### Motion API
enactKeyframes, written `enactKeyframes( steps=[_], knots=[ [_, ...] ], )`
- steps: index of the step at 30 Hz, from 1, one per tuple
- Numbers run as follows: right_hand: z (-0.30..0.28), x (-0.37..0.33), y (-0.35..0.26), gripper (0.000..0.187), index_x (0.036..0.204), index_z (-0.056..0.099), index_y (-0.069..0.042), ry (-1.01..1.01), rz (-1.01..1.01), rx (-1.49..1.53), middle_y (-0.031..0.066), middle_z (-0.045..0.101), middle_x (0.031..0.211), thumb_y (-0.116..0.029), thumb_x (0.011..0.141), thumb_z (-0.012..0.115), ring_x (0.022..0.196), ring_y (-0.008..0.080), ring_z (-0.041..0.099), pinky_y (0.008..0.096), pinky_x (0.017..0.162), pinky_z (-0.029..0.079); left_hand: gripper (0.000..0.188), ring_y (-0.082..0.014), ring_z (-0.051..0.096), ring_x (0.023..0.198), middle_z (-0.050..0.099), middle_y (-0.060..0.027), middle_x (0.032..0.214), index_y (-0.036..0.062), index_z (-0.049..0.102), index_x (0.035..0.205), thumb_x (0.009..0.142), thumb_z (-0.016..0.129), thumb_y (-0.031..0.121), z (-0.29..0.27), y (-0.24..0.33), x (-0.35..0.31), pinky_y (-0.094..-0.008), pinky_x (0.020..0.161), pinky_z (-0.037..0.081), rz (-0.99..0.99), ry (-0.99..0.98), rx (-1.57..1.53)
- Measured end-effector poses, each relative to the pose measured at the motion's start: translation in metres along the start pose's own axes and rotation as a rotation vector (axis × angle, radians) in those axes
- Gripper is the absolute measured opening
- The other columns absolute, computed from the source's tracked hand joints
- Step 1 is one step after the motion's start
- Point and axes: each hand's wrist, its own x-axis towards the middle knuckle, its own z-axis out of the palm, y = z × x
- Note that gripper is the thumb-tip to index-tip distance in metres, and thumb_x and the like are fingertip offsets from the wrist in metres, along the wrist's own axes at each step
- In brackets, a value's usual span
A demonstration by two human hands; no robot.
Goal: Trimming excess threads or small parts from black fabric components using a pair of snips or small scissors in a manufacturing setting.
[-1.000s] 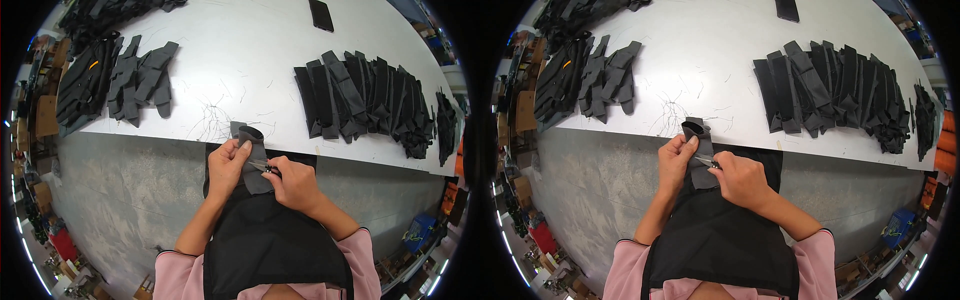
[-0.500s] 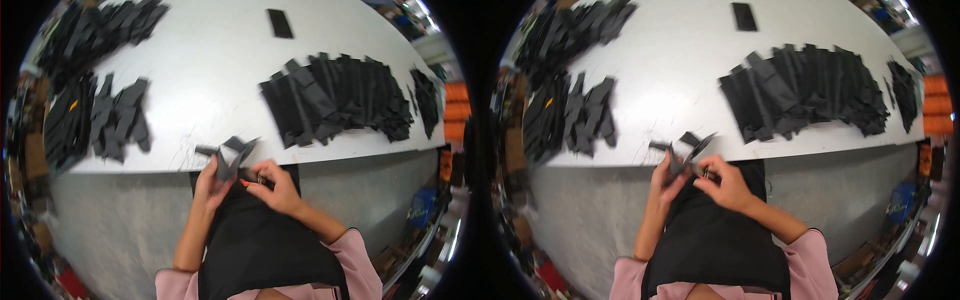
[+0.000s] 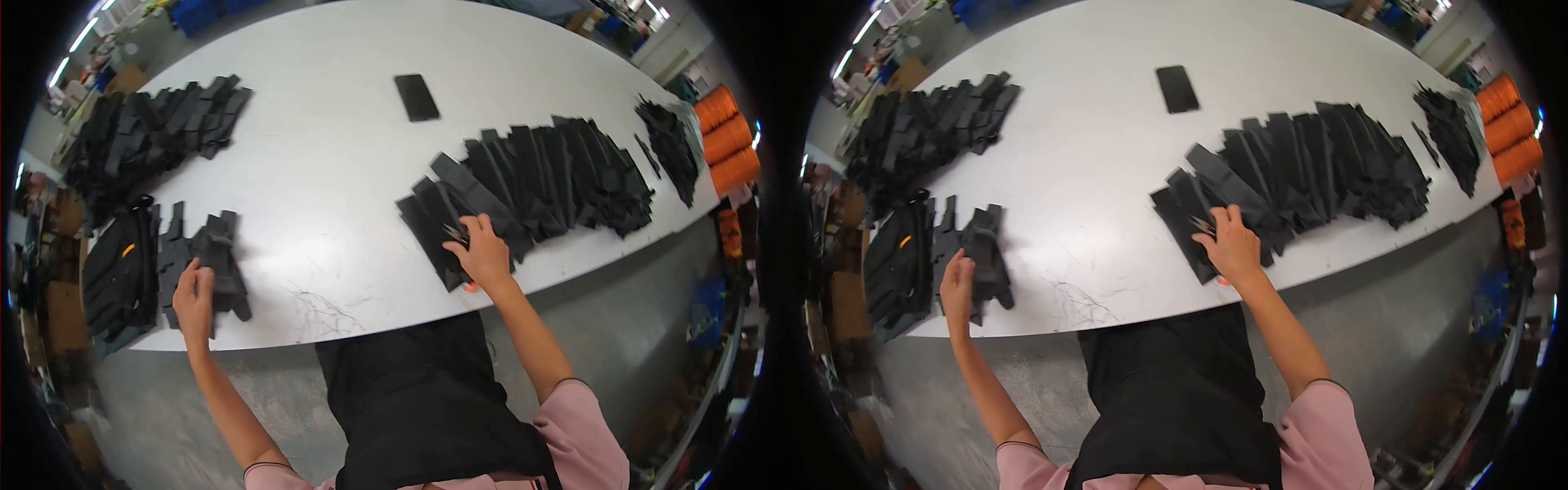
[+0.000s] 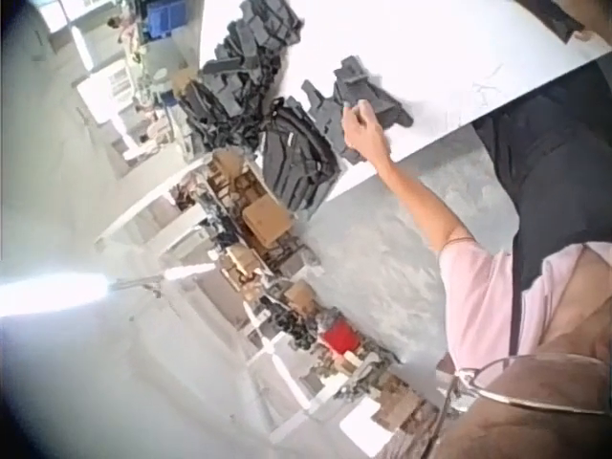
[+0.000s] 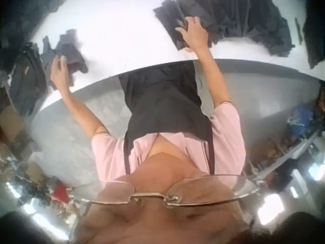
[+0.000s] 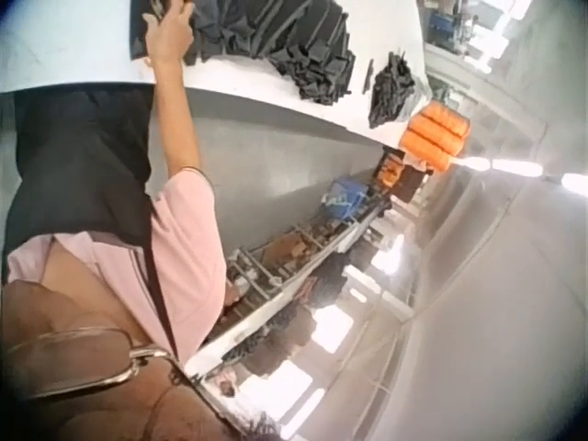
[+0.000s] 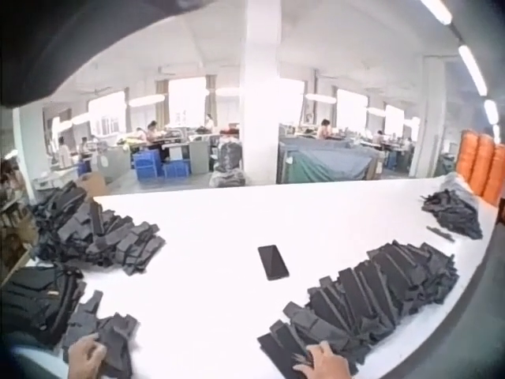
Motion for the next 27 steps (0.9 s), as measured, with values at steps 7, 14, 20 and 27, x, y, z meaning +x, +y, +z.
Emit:
enactKeyframes(
  steps=[7, 14, 20, 27],
  knots=[
    [0.023, 0.002, 0.024, 0.034, 0.096, 0.045, -0.008, 0.069, 0.048, -0.029, 0.0124, 0.048, 0.097, -0.013, 0.075, 0.070, 0.082, 0.0393, 0.057, 0.0474, 0.066, 0.044, 0.041, -0.0373, 0.035, 0.127, 0.043, -0.0166, 0.134, 0.0070, 0.055, 0.114, 0.075, 0.064, 0.015, 0.041, 0.032, -0.018, -0.0481, 0.101, 0.025, 0.250, 0.575, 0.232],
    [-0.019, -0.008, -0.019, 0.027, 0.078, 0.048, -0.001, 0.146, -0.079, 0.204, 0.0150, 0.056, 0.070, -0.007, 0.070, 0.072, 0.070, 0.0357, 0.058, 0.0410, 0.061, 0.043, 0.039, -0.0160, 0.053, 0.111, 0.052, -0.0082, 0.125, 0.0040, 0.046, 0.127, 0.089, 0.054, 0.007, 0.168, 0.116, -0.090, -0.0294, 0.090, 0.043, -0.101, -0.385, -1.156],
    [-0.021, -0.025, -0.066, 0.020, 0.081, 0.047, -0.009, -0.426, 0.343, 1.533, -0.0028, 0.044, 0.057, -0.004, 0.080, 0.066, 0.038, 0.0060, 0.039, 0.0192, 0.033, 0.026, 0.049, -0.0115, 0.048, 0.111, 0.048, -0.0057, 0.127, 0.0049, 0.027, 0.142, 0.098, 0.041, 0.024, 0.169, 0.185, -0.094, -0.0264, 0.095, 0.039, -0.347, -0.716, -1.655],
    [0.015, -0.047, -0.070, 0.025, 0.098, 0.047, -0.005, -0.269, 0.382, 1.443, 0.0003, 0.049, 0.071, -0.004, 0.080, 0.065, 0.043, 0.0056, 0.041, 0.0197, 0.034, 0.028, 0.055, -0.0126, 0.056, 0.091, 0.057, -0.0097, 0.110, 0.0082, 0.029, 0.139, 0.087, 0.048, 0.007, 0.172, 0.164, -0.101, -0.0244, 0.078, 0.046, -0.257, -0.467, -1.157]
  ],
)
